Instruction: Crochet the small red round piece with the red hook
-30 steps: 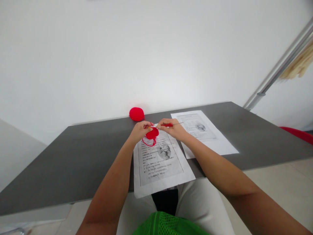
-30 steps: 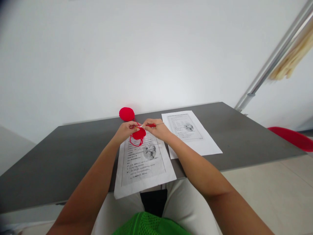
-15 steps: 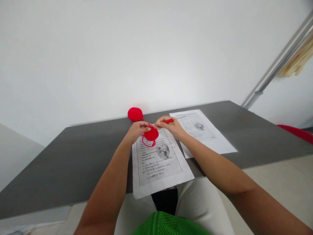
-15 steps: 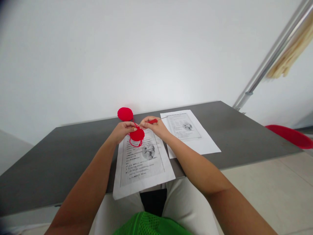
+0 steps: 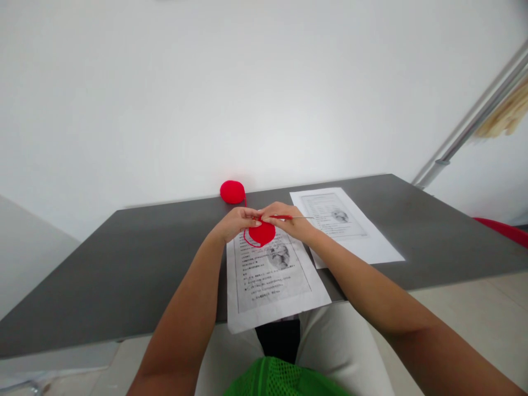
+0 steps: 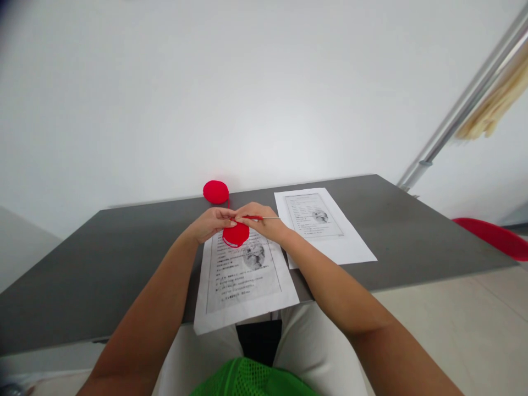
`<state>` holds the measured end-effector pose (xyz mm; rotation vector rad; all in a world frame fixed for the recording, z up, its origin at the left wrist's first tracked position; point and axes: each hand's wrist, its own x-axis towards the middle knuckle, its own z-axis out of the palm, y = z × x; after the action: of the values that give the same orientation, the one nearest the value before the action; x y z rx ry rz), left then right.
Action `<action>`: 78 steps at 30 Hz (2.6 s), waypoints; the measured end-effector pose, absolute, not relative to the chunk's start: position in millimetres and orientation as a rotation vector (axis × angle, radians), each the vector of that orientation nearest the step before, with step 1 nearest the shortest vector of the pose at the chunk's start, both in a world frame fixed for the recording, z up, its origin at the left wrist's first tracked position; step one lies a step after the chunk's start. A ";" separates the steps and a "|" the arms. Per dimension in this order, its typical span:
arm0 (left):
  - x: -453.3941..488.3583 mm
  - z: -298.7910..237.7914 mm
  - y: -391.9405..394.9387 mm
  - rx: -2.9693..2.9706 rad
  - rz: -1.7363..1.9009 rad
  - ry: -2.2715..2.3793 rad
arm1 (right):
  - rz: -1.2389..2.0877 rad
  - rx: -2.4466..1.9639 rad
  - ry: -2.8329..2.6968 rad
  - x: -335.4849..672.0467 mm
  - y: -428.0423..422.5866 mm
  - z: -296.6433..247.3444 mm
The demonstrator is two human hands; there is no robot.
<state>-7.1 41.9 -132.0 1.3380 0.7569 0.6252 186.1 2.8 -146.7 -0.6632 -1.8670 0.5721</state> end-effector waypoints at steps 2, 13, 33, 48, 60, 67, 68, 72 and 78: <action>-5.8 -133.8 42.8 1.337 0.657 0.773 | 0.535 -0.678 -1.888 187.6 3.9 -146.7; -5.0 -133.8 45.0 1.654 0.825 0.933 | 0.578 -0.769 -1.805 186.6 3.4 -142.1; 39.6 -145.9 26.4 0.986 1.441 0.818 | 0.159 -0.762 -1.722 178.0 -2.8 -148.9; 24.3 -133.0 31.5 0.754 0.995 0.731 | 0.641 -0.722 -1.559 177.5 -2.8 -141.9; 12.9 -128.1 29.6 1.177 0.977 0.690 | 0.647 -0.676 -1.627 180.5 -1.6 -140.8; 12.5 -127.9 31.6 1.209 1.005 0.726 | 0.449 -0.631 -1.795 182.1 -3.1 -139.0; 11.1 -127.8 32.2 1.214 0.999 0.735 | 0.437 -0.629 -1.826 183.0 -3.6 -138.3; 5.5 -125.9 33.4 1.226 0.979 0.755 | 0.429 -0.665 -1.890 186.2 -4.9 -137.0; -3.2 -123.0 35.9 1.227 0.927 0.750 | 0.501 -0.689 -1.832 186.9 -6.0 -138.4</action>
<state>-3.2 35.9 -123.0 1.2265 0.7495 0.9274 186.9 -6.0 -138.4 -0.6891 -1.8319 0.5013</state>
